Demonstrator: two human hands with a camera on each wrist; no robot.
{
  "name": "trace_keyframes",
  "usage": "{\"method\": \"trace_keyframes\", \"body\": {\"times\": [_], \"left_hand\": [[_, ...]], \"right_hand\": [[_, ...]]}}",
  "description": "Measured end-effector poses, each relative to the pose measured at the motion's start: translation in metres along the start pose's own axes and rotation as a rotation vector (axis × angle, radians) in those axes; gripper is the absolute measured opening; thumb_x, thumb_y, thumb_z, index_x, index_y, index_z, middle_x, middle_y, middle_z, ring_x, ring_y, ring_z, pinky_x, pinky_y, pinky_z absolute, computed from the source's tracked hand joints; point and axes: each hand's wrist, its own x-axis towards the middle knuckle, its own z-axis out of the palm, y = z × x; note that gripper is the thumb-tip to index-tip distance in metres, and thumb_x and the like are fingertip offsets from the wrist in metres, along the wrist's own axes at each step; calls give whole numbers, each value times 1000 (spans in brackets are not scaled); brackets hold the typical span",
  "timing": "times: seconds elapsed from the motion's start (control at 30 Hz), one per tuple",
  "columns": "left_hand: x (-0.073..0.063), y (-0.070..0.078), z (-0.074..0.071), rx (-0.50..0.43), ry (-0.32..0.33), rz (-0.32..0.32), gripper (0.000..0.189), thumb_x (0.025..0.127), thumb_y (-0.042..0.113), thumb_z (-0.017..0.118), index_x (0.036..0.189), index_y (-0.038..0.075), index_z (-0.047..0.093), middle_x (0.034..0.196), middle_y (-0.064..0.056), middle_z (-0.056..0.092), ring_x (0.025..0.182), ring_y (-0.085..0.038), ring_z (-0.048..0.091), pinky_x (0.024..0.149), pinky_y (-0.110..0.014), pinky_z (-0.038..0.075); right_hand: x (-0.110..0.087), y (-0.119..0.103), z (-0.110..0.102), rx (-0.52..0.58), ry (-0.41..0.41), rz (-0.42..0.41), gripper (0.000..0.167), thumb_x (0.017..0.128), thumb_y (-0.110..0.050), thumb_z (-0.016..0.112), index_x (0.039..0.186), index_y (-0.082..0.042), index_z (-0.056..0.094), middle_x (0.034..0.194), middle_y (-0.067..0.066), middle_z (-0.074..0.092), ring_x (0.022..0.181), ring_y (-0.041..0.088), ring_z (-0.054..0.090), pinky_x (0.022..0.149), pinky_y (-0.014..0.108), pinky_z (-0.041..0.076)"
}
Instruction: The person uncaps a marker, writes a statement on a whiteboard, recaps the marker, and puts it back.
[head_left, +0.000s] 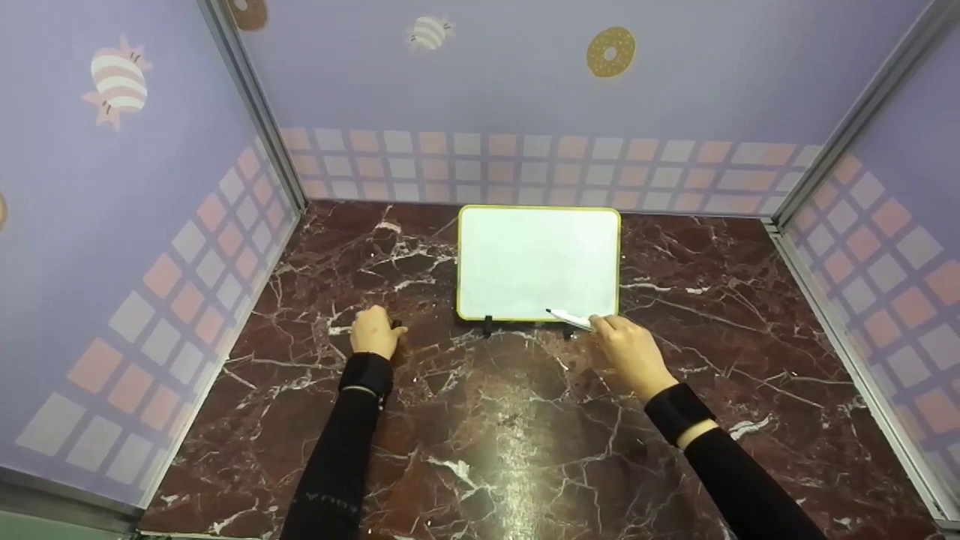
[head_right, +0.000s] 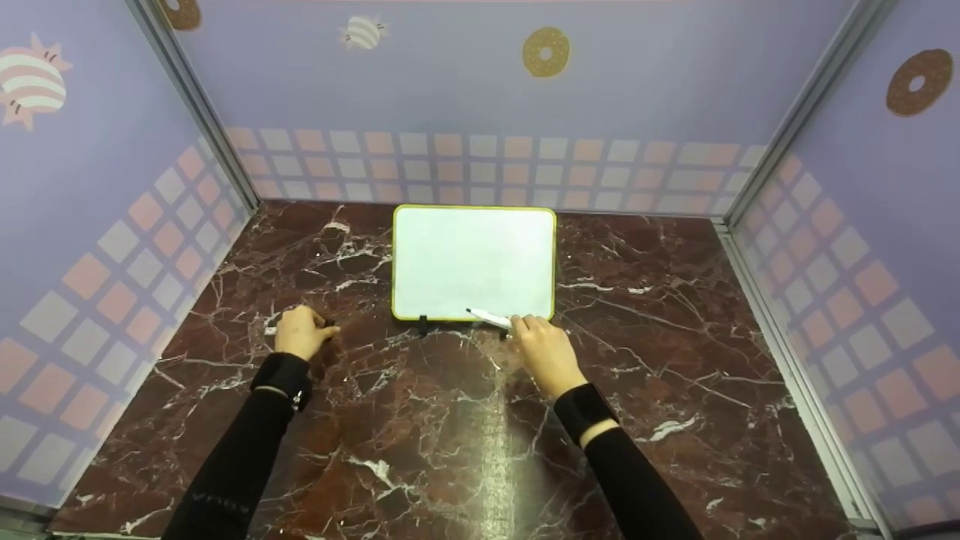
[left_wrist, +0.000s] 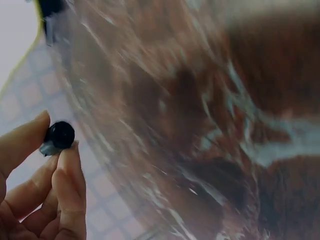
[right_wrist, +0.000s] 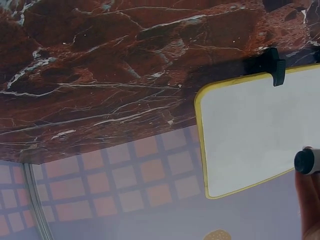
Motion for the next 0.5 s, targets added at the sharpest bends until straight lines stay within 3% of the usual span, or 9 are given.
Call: {"method": "trace_keyframes", "body": {"times": [0.27, 0.5], "left_hand": [[18, -6, 11, 160, -115, -62, 45, 75, 23, 87, 105, -6, 71, 110, -27, 71, 102, -44, 68, 84, -56, 56], [21, -11, 18, 146, -96, -49, 46, 72, 27, 89, 99, -6, 71, 106, -27, 71, 97, -44, 68, 81, -56, 56]], "right_hand": [[-3, 2, -2, -13, -20, 9, 24, 79, 1, 76, 102, 2, 69, 84, 17, 69, 71, 31, 68, 63, 38, 59], [-5, 5, -1, 6, -25, 19, 27, 77, 0, 77, 103, 1, 70, 85, 16, 69, 72, 30, 67, 64, 38, 59]]}}
